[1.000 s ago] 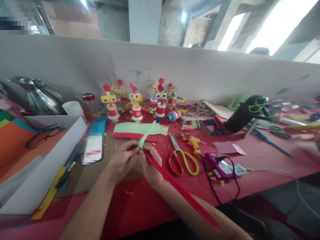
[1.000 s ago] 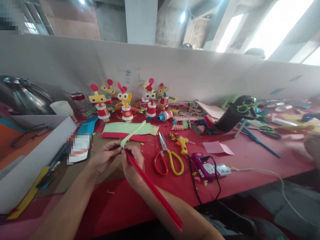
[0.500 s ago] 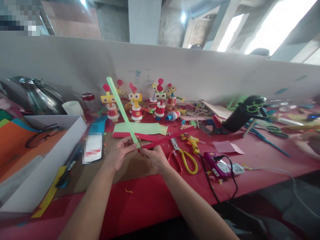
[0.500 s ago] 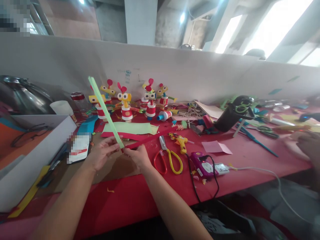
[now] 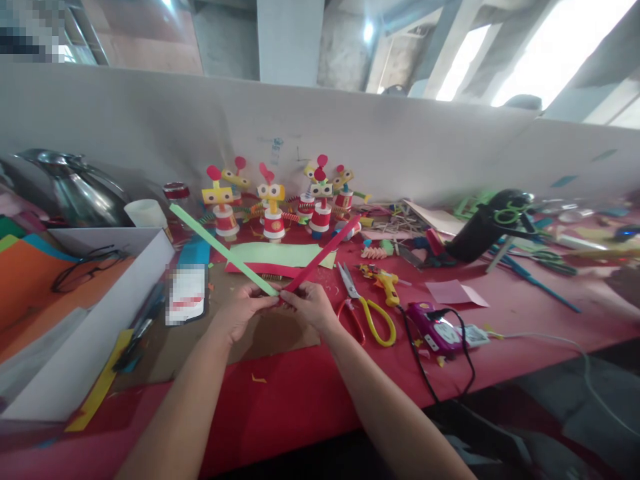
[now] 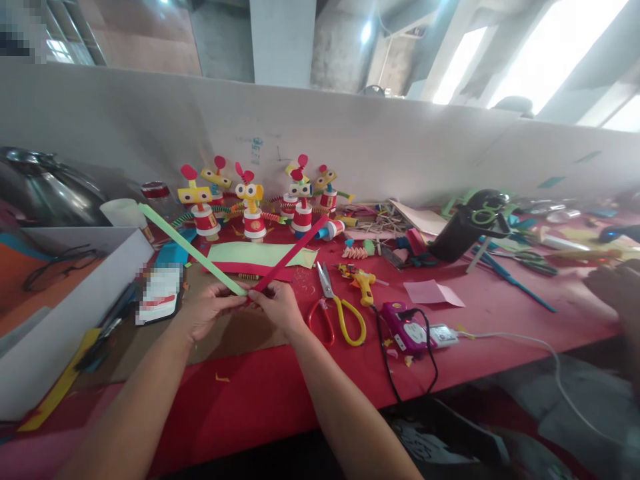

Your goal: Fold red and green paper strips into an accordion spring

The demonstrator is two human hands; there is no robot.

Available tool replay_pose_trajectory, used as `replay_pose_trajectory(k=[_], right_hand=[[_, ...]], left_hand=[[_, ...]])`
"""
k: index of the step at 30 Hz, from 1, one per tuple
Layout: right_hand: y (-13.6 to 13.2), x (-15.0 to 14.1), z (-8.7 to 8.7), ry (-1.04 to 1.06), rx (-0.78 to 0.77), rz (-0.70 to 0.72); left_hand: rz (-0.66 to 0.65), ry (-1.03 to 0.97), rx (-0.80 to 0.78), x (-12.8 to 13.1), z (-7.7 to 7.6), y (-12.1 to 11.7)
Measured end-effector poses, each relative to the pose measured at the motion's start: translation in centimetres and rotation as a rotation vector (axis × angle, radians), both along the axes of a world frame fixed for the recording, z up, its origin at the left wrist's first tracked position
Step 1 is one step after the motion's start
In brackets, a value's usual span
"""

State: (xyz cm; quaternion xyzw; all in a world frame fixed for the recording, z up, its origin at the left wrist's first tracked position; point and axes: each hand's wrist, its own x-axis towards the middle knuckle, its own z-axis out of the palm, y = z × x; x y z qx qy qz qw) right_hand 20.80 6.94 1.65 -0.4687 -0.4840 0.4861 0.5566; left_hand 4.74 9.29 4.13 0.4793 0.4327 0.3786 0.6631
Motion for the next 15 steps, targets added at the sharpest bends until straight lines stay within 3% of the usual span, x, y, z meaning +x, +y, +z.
replay_pose_trajectory(k=[5, 11, 15], right_hand=[[-0.2, -0.19, 0.28, 0.091, -0.07, -0.012], [-0.47, -0.6, 0.34, 0.047, 0.012, -0.093], [-0.68, -0.97, 0.44, 0.138, -0.001, -0.008]], left_hand=[[0.047, -0.004, 0.009, 0.1, 0.06, 0.03], [0.084, -0.028, 0.021, 0.45, 0.03, -0.05], [0.143, -0.055, 0.028, 0.71, -0.01, -0.25]])
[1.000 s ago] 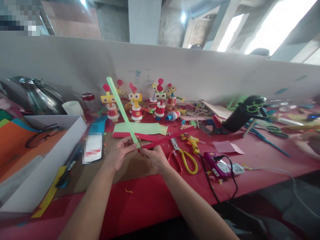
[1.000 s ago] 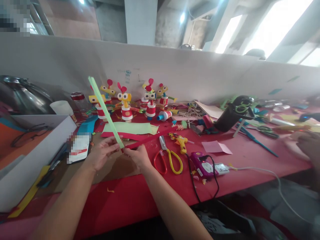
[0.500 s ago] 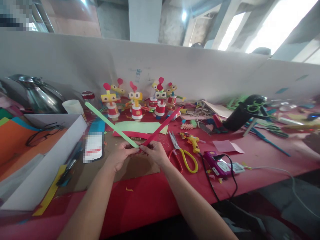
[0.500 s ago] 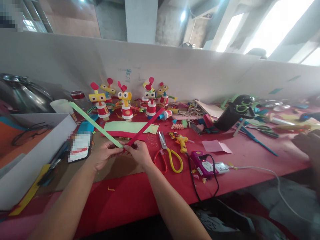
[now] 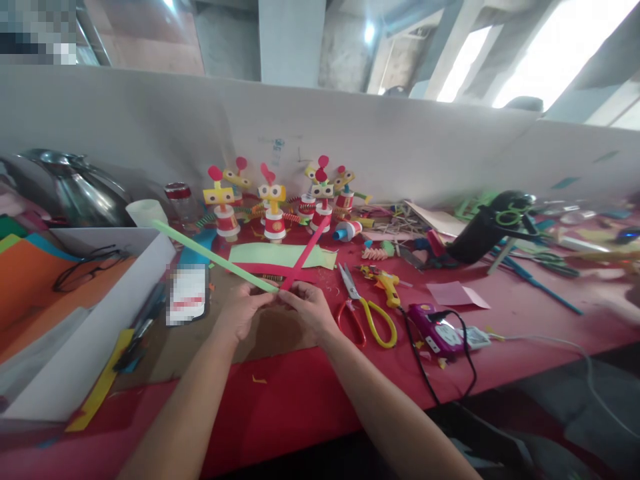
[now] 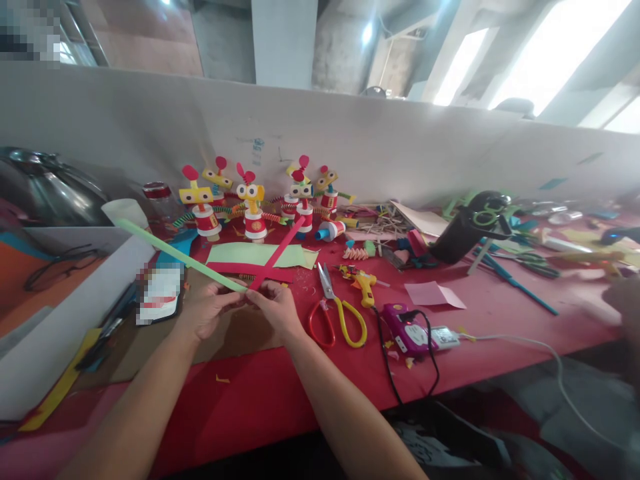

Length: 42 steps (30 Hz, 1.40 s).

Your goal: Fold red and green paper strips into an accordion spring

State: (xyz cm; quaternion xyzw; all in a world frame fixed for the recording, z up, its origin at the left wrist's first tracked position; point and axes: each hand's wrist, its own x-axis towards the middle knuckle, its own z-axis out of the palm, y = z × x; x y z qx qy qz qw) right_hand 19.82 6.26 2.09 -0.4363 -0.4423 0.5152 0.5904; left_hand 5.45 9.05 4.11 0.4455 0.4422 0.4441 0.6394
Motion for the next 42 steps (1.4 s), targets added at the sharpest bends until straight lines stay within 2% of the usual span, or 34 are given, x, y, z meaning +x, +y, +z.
replay_pose_trajectory(k=[6, 12, 16, 21, 27, 33, 38, 42], right_hand=[[0.2, 0.2, -0.4, 0.025, -0.073, -0.034], [0.2, 0.2, -0.6, 0.179, -0.146, -0.008], [0.2, 0.2, -0.6, 0.185, -0.127, 0.017], [0.4, 0.1, -1.1, 0.151, -0.123, -0.018], [0.5, -0.2, -1.0, 0.125, -0.108, -0.081], [0.5, -0.5, -0.9, 0.082, -0.08, -0.038], [0.3, -1.0, -1.2, 0.118, 0.003, -0.029], [0.2, -1.2, -1.5, 0.094, 0.054, -0.055]], left_hand=[[-0.068, -0.038, 0.008, 0.0, -0.1, 0.1], [-0.02, -0.053, -0.024, 0.0, -0.3, 0.3], [-0.001, -0.082, -0.052, 0.2, -0.3, 0.3], [-0.004, -0.067, -0.044, 0.4, -0.8, 0.4], [0.003, 0.11, 0.029, 0.3, -1.6, 0.8], [0.063, 0.159, 0.124, 0.3, -1.6, 0.7], [0.191, 0.131, 0.086, 0.9, -1.7, 0.6], [0.198, 0.097, 0.081, 1.4, -2.0, 0.5]])
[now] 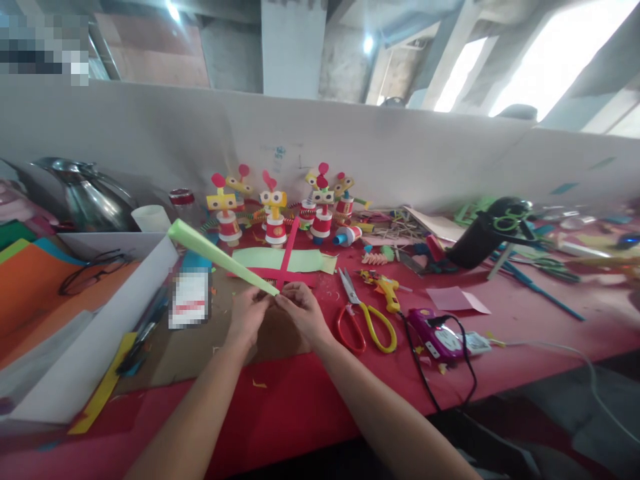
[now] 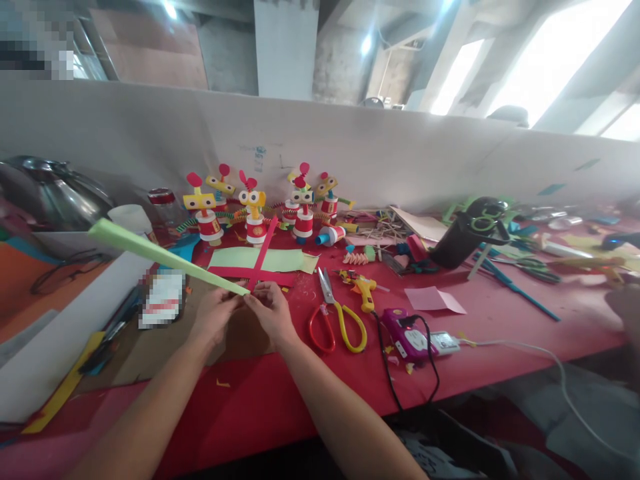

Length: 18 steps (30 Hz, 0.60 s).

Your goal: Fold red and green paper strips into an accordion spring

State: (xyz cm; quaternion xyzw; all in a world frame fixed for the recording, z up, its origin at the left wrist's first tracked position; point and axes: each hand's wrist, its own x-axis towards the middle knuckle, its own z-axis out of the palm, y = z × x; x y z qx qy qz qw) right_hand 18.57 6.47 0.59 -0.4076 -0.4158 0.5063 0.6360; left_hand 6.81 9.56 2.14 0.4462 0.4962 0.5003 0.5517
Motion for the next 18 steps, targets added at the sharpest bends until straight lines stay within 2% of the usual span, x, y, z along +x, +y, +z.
replay_pose_trajectory(k=[5, 8, 12, 18], right_hand=[[0.0, -0.1, -0.2, -0.008, 0.074, 0.119], [0.1, -0.1, -0.2, -0.047, 0.089, 0.071], [0.2, -0.2, -0.1, -0.019, 0.109, 0.009], [0.2, -0.3, 0.2, 0.141, -0.015, -0.032]], left_hand=[[0.073, 0.019, 0.023, 0.2, -0.7, 0.0], [0.1, -0.105, -0.045, 0.4, -0.8, -0.1], [0.034, -0.311, -0.105, 0.7, -0.2, -0.4], [-0.033, -0.425, -0.195, 0.5, 0.7, -0.5]])
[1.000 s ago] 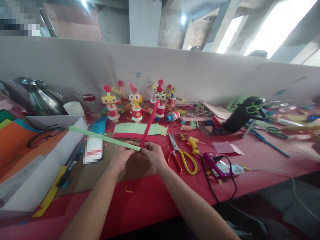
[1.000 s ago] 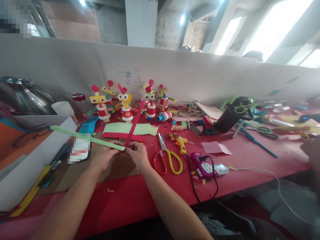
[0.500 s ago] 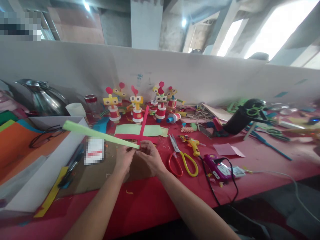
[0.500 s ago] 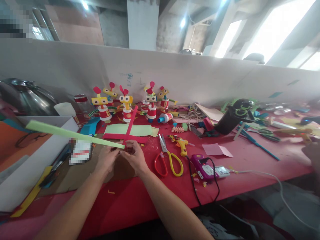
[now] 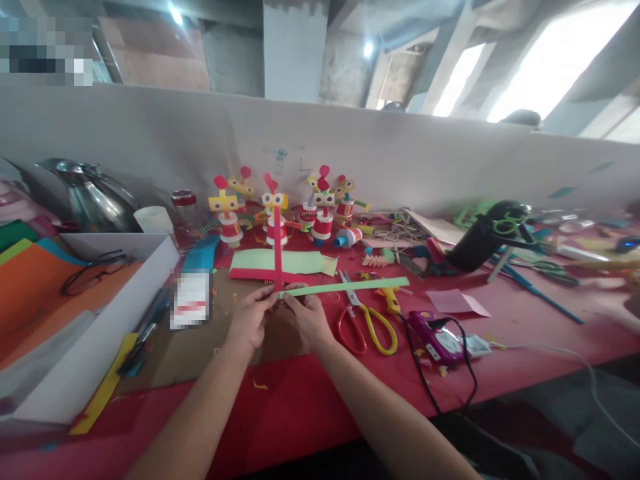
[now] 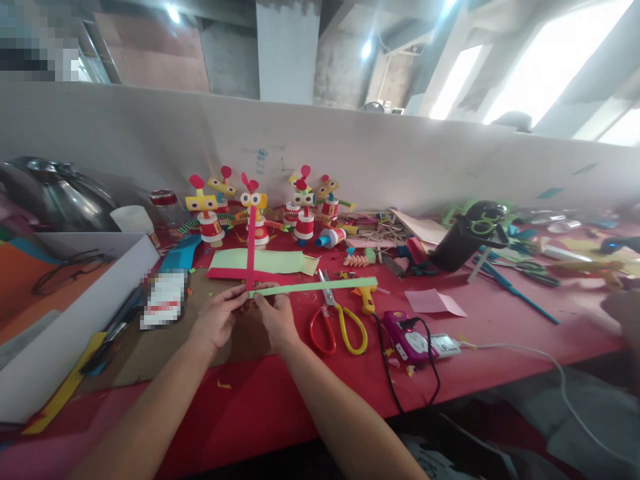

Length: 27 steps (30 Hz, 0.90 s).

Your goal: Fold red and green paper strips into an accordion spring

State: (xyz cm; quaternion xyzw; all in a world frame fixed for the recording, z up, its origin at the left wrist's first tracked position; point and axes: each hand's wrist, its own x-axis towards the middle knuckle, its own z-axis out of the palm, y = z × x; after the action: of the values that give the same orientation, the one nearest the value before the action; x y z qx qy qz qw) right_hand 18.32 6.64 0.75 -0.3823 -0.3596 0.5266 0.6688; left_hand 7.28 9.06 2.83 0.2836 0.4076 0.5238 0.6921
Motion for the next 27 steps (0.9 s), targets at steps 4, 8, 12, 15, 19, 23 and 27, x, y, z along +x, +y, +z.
replay_pose_trajectory(k=[4, 8, 12, 15, 19, 23, 27], right_hand=[[-0.2, 0.2, 0.3, -0.031, -0.019, -0.006], [-0.2, 0.3, 0.6, -0.09, -0.025, -0.031], [-0.1, 0.4, 0.6, -0.11, 0.001, -0.045], [0.0, 0.5, 0.7, -0.109, -0.011, -0.037], [0.0, 0.5, 0.9, -0.057, -0.034, -0.016], [0.1, 0.3, 1.0, -0.016, -0.065, 0.031], [0.4, 0.2, 1.4, -0.048, -0.137, 0.093]], left_hand=[[-0.047, 0.015, -0.053, -0.4, 0.3, 0.2], [-0.037, 0.03, -0.07, -0.6, 0.5, 0.2], [-0.027, 0.035, -0.063, -0.6, 0.3, 0.2], [-0.042, 0.05, -0.043, -0.7, 0.0, 0.3], [-0.05, 0.098, 0.013, -0.7, -0.5, 0.5], [0.037, 0.183, 0.102, -0.6, -1.0, 0.5], [0.095, 0.226, 0.18, -0.4, -1.0, 0.5]])
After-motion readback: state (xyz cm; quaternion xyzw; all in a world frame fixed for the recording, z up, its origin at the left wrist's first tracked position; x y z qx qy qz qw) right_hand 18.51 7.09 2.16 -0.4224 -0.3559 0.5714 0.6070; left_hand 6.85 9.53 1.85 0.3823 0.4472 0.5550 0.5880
